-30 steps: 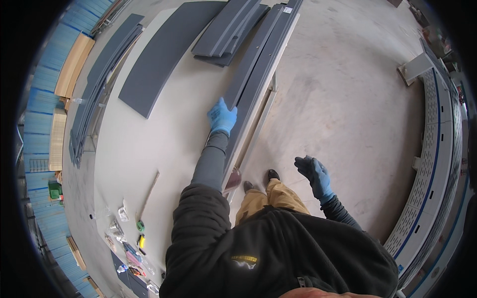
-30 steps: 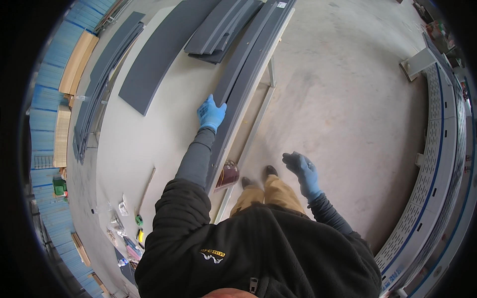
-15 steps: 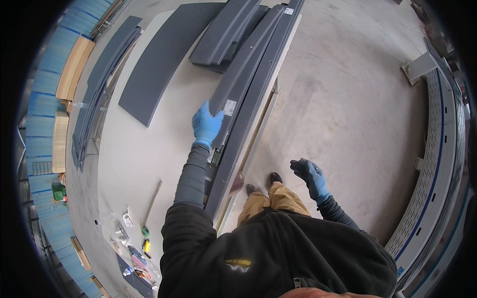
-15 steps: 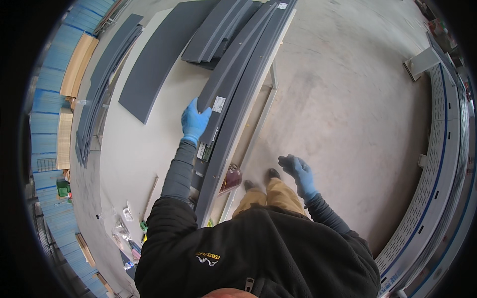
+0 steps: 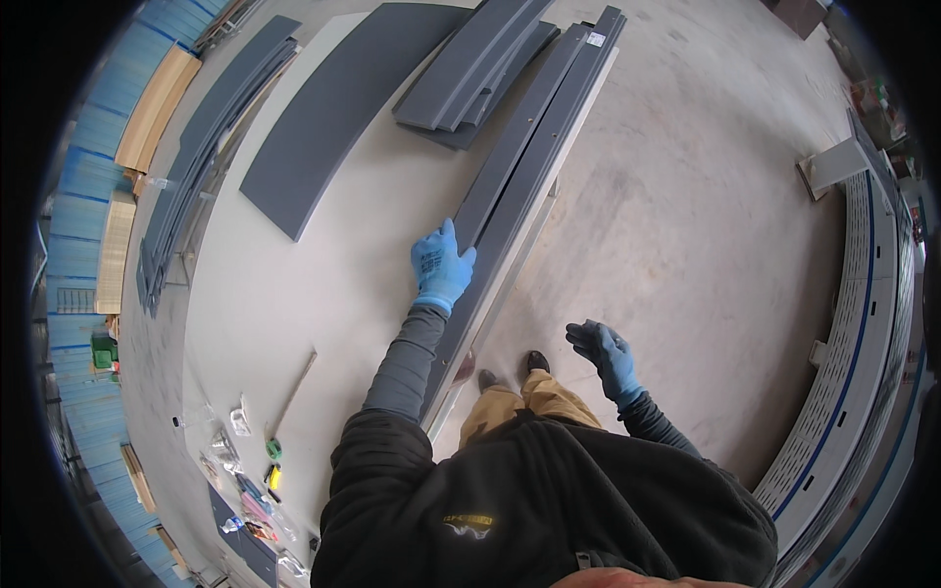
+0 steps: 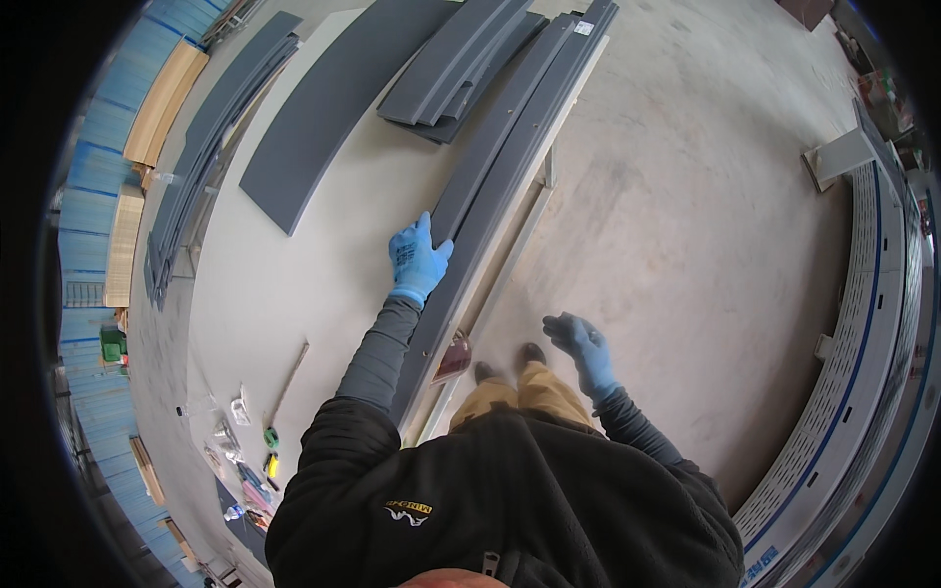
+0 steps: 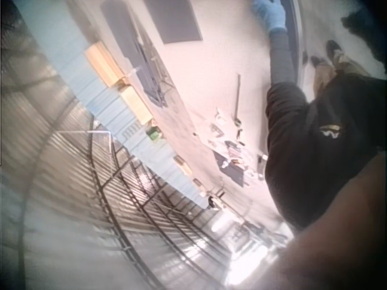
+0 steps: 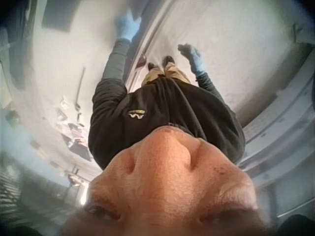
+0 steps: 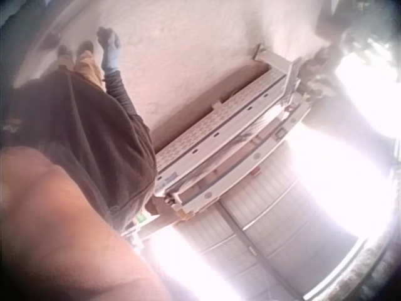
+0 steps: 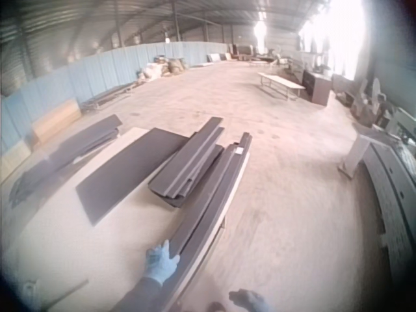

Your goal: The person wipes a dark gray panel with a cloth, then places it on a stack of similar panels on the floor. They continue to pick up, wipe, and stack additional panels one at a time, occasionally kneeling to align them.

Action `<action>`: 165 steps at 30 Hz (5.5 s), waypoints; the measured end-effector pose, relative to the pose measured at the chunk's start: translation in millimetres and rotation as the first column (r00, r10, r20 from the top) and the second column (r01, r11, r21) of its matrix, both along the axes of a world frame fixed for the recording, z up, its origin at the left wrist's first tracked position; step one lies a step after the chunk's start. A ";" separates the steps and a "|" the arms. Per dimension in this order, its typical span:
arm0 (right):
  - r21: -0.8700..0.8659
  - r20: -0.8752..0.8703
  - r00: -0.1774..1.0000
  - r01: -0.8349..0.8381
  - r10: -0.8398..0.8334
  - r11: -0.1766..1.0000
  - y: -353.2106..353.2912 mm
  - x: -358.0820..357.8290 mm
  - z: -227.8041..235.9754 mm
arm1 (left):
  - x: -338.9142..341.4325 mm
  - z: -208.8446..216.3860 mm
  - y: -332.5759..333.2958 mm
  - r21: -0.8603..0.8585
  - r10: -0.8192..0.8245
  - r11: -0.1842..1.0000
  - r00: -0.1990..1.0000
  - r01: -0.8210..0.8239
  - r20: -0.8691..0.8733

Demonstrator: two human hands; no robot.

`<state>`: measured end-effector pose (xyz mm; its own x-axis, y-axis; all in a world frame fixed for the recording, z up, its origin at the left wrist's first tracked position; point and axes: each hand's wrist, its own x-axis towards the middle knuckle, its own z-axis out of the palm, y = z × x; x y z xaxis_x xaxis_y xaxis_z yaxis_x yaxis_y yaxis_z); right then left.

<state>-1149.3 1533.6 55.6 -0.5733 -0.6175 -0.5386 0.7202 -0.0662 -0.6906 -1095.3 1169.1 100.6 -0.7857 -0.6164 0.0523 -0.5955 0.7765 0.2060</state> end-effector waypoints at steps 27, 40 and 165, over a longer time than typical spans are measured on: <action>0.018 -0.245 0.841 -0.494 0.483 0.869 -39.0 84.3 79.3 | 262.7 93.7 199.2 0.186 0.186 0.977 0.823 -0.100 -0.536; 0.253 -0.625 0.239 -0.838 0.743 0.483 -97.2 369.2 95.0 | 582.2 82.2 307.7 0.320 0.496 0.868 0.687 -0.380 -0.530; 0.807 -0.418 -0.285 0.321 0.863 0.496 -872.4 1773.8 -23.9 | 2476.7 -220.6 -325.0 0.824 0.957 -0.208 0.064 -0.527 0.283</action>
<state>624.5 661.2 31.7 -0.5213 -0.8527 -0.0336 -0.8502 0.5224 -0.0655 1381.4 844.2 -120.1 0.3189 -0.6344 -0.7042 -0.2730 -0.7730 0.5727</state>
